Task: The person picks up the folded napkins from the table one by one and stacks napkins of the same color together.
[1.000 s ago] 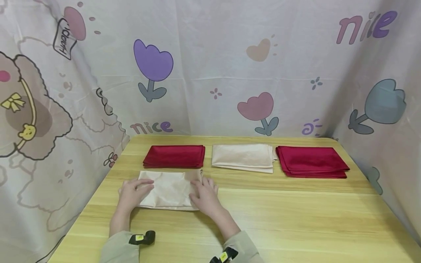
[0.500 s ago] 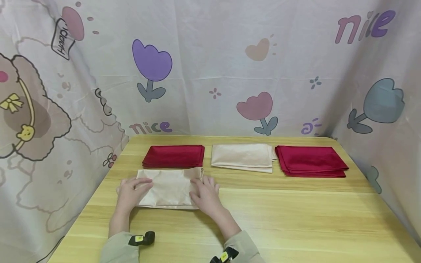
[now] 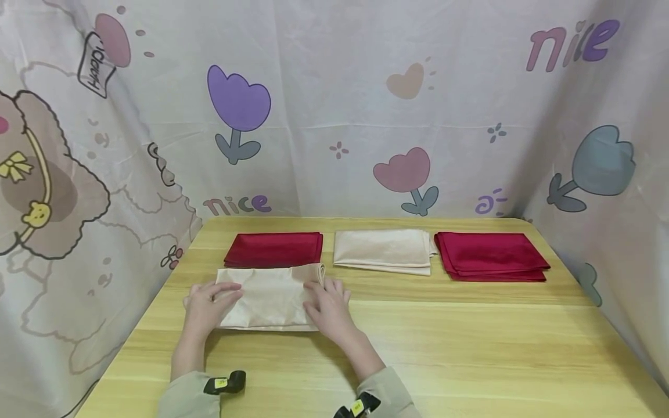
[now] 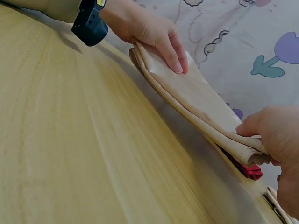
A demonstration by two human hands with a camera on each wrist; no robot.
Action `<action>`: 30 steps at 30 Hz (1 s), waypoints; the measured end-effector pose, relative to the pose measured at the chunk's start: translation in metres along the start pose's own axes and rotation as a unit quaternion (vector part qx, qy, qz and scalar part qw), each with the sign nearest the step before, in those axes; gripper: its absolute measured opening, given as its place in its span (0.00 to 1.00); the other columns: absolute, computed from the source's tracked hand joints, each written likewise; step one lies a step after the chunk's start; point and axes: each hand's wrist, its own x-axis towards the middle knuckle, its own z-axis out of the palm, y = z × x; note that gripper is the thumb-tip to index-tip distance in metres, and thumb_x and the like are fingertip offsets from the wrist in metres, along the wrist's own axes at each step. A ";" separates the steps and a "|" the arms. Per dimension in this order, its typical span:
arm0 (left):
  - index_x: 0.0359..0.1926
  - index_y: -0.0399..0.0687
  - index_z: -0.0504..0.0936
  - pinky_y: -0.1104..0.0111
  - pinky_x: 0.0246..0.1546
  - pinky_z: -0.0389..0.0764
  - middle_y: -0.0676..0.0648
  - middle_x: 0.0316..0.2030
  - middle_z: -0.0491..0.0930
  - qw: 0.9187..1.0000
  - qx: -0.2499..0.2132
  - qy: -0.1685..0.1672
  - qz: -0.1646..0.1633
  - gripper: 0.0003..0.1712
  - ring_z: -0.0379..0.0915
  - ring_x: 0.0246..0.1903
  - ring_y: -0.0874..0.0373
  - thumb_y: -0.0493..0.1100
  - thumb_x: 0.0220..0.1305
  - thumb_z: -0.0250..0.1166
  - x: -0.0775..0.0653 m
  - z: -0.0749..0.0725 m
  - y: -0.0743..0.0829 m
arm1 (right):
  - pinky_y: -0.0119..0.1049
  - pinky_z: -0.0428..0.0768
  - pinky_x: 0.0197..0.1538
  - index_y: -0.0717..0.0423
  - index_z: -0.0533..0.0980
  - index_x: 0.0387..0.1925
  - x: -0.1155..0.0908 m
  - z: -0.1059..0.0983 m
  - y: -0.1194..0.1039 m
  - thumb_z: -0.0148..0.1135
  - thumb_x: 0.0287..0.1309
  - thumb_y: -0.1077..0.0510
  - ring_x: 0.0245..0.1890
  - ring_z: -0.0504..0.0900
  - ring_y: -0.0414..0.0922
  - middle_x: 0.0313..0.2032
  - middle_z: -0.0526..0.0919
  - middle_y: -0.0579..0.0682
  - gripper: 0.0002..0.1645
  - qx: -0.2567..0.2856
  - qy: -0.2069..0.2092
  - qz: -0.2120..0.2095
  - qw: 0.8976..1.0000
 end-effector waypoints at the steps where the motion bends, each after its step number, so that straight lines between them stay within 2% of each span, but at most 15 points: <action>1: 0.46 0.50 0.90 0.47 0.56 0.49 0.37 0.58 0.79 1.000 0.000 0.000 0.000 0.14 0.58 0.53 0.46 0.51 0.64 0.73 0.000 0.000 0.000 | 0.47 0.54 0.45 0.58 0.80 0.57 0.000 -0.001 0.000 0.70 0.60 0.61 0.46 0.63 0.51 0.32 0.63 0.42 0.23 0.003 0.000 0.000 1.000; 9: 0.45 0.49 0.90 0.48 0.55 0.53 0.38 0.55 0.81 1.000 -0.002 0.014 0.022 0.13 0.59 0.49 0.48 0.49 0.63 0.74 0.000 0.002 0.006 | 0.47 0.55 0.46 0.57 0.81 0.56 0.002 -0.008 0.004 0.70 0.60 0.62 0.46 0.64 0.51 0.35 0.69 0.45 0.22 0.025 0.015 -0.001 1.000; 15: 0.47 0.48 0.90 0.47 0.56 0.52 0.36 0.56 0.80 0.998 -0.001 0.005 0.060 0.15 0.60 0.49 0.48 0.49 0.61 0.75 0.000 0.003 0.010 | 0.48 0.58 0.50 0.56 0.82 0.56 0.004 -0.016 0.010 0.70 0.61 0.62 0.47 0.64 0.49 0.39 0.73 0.46 0.21 0.066 0.020 0.011 0.998; 20: 0.47 0.50 0.90 0.48 0.54 0.53 0.38 0.54 0.82 0.996 0.018 -0.010 0.083 0.15 0.61 0.50 0.48 0.48 0.60 0.76 0.002 0.002 0.015 | 0.51 0.63 0.53 0.54 0.82 0.56 0.004 -0.024 0.013 0.70 0.61 0.60 0.50 0.65 0.50 0.47 0.77 0.49 0.20 0.088 0.020 0.031 0.995; 24: 0.47 0.50 0.90 0.46 0.57 0.52 0.39 0.50 0.84 0.994 0.037 -0.018 0.104 0.15 0.62 0.53 0.46 0.47 0.59 0.76 0.004 0.000 0.021 | 0.52 0.64 0.53 0.53 0.83 0.55 0.005 -0.028 0.016 0.71 0.60 0.59 0.51 0.65 0.51 0.49 0.78 0.50 0.20 0.085 0.022 0.037 0.995; 29: 0.47 0.51 0.91 0.44 0.57 0.54 0.38 0.50 0.83 0.989 0.062 -0.020 0.129 0.15 0.63 0.52 0.44 0.46 0.58 0.77 0.007 -0.001 0.027 | 0.52 0.65 0.53 0.52 0.83 0.55 0.006 -0.033 0.018 0.72 0.59 0.59 0.50 0.65 0.50 0.52 0.78 0.52 0.21 0.083 0.024 0.042 0.995; 30: 0.47 0.51 0.91 0.44 0.57 0.54 0.39 0.47 0.83 0.988 0.070 -0.021 0.137 0.15 0.63 0.51 0.44 0.47 0.58 0.77 0.007 -0.001 0.029 | 0.53 0.65 0.54 0.52 0.83 0.55 0.006 -0.035 0.018 0.72 0.59 0.59 0.50 0.65 0.50 0.53 0.78 0.52 0.21 0.082 0.024 0.046 0.995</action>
